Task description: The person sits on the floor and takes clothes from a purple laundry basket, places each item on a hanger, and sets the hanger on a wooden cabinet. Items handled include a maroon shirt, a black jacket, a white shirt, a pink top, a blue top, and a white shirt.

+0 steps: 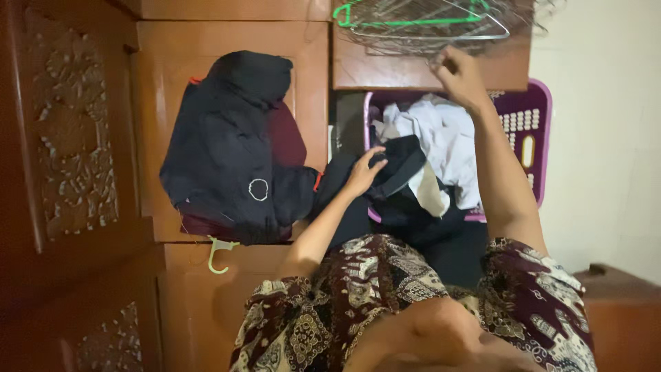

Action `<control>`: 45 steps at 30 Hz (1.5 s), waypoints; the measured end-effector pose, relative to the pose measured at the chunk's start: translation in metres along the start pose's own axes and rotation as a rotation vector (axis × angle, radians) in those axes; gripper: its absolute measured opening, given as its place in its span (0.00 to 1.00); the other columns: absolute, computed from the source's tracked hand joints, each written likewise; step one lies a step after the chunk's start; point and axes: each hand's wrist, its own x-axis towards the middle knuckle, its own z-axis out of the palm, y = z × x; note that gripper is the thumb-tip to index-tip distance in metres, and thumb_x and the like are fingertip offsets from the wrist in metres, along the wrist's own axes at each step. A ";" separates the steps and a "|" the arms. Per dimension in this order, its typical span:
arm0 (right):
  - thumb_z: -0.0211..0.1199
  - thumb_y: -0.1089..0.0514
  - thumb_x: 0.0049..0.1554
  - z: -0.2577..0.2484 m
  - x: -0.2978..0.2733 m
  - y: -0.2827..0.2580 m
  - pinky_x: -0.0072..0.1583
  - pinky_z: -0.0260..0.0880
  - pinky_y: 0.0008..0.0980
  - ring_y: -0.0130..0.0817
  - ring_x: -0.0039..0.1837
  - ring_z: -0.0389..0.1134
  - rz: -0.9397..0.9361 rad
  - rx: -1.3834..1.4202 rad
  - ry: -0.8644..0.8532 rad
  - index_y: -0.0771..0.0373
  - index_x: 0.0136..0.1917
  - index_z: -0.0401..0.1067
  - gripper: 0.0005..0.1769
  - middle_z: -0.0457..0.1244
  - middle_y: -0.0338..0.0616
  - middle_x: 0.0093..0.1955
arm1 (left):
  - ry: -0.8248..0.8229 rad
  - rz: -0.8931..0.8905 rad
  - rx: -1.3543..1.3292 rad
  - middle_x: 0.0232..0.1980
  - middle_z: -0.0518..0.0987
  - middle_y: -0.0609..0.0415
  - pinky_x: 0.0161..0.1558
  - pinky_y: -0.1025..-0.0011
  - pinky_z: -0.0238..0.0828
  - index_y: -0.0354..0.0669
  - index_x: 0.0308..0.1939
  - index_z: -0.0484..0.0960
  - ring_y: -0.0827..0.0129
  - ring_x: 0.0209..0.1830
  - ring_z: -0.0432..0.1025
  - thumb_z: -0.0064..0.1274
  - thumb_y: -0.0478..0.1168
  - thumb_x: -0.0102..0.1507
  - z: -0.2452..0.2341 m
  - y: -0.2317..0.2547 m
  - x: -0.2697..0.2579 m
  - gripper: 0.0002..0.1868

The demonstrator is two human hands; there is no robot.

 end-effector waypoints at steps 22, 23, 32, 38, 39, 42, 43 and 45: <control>0.41 0.48 0.74 -0.120 -0.236 -0.135 0.39 0.52 0.25 0.25 0.35 0.43 -0.452 1.222 0.439 0.58 0.41 0.52 0.21 0.42 0.35 0.31 | -0.229 0.371 0.266 0.34 0.79 0.43 0.29 0.63 0.63 0.43 0.52 0.78 0.58 0.23 0.69 0.58 0.47 0.66 0.064 0.261 -0.005 0.16; 0.42 0.48 0.74 -0.122 -0.240 -0.134 0.38 0.50 0.24 0.24 0.34 0.42 -0.461 1.192 0.456 0.58 0.40 0.52 0.21 0.42 0.34 0.31 | -0.217 0.424 0.223 0.38 0.81 0.44 0.30 0.65 0.65 0.43 0.52 0.78 0.59 0.25 0.71 0.58 0.46 0.65 0.062 0.267 -0.006 0.15; 0.48 0.48 0.74 -0.080 -0.274 -0.160 0.33 0.52 0.26 0.23 0.33 0.45 -0.350 1.029 0.850 0.59 0.45 0.61 0.18 0.46 0.33 0.32 | 0.015 0.574 0.154 0.43 0.83 0.47 0.49 0.67 0.73 0.41 0.50 0.77 0.58 0.45 0.79 0.57 0.45 0.68 0.069 0.296 -0.003 0.13; 0.48 0.51 0.73 -0.036 -0.300 -0.175 0.40 0.67 0.32 0.25 0.36 0.54 -0.329 0.666 0.854 0.63 0.51 0.66 0.15 0.56 0.36 0.39 | 0.084 0.507 0.052 0.40 0.83 0.46 0.47 0.66 0.72 0.40 0.48 0.77 0.59 0.40 0.77 0.58 0.45 0.68 0.070 0.291 0.014 0.13; 0.48 0.52 0.74 -0.032 -0.305 -0.174 0.41 0.67 0.31 0.24 0.36 0.54 -0.285 0.550 0.806 0.65 0.51 0.67 0.15 0.60 0.38 0.42 | 0.104 0.575 -0.007 0.41 0.83 0.46 0.49 0.66 0.72 0.39 0.48 0.76 0.60 0.43 0.78 0.58 0.44 0.69 0.066 0.290 0.020 0.12; 0.49 0.55 0.74 -0.035 -0.319 -0.171 0.42 0.60 0.28 0.23 0.37 0.55 -0.168 0.288 0.638 0.68 0.53 0.69 0.15 0.61 0.40 0.40 | 0.212 0.564 0.071 0.35 0.83 0.47 0.41 0.66 0.73 0.39 0.44 0.79 0.64 0.35 0.77 0.59 0.43 0.66 0.043 0.291 0.035 0.11; 0.49 0.57 0.75 -0.035 -0.326 -0.172 0.42 0.57 0.27 0.24 0.37 0.55 -0.131 0.215 0.576 0.69 0.54 0.70 0.14 0.60 0.40 0.38 | 0.186 0.570 0.115 0.34 0.83 0.47 0.39 0.66 0.73 0.39 0.44 0.79 0.62 0.33 0.77 0.59 0.42 0.65 0.035 0.291 0.035 0.11; 0.49 0.58 0.73 -0.044 -0.338 -0.176 0.42 0.59 0.29 0.25 0.37 0.59 -0.131 -0.002 0.499 0.69 0.51 0.71 0.14 0.61 0.41 0.37 | 0.129 0.585 0.200 0.32 0.83 0.46 0.35 0.64 0.71 0.38 0.44 0.80 0.60 0.29 0.78 0.59 0.41 0.62 0.022 0.295 0.033 0.11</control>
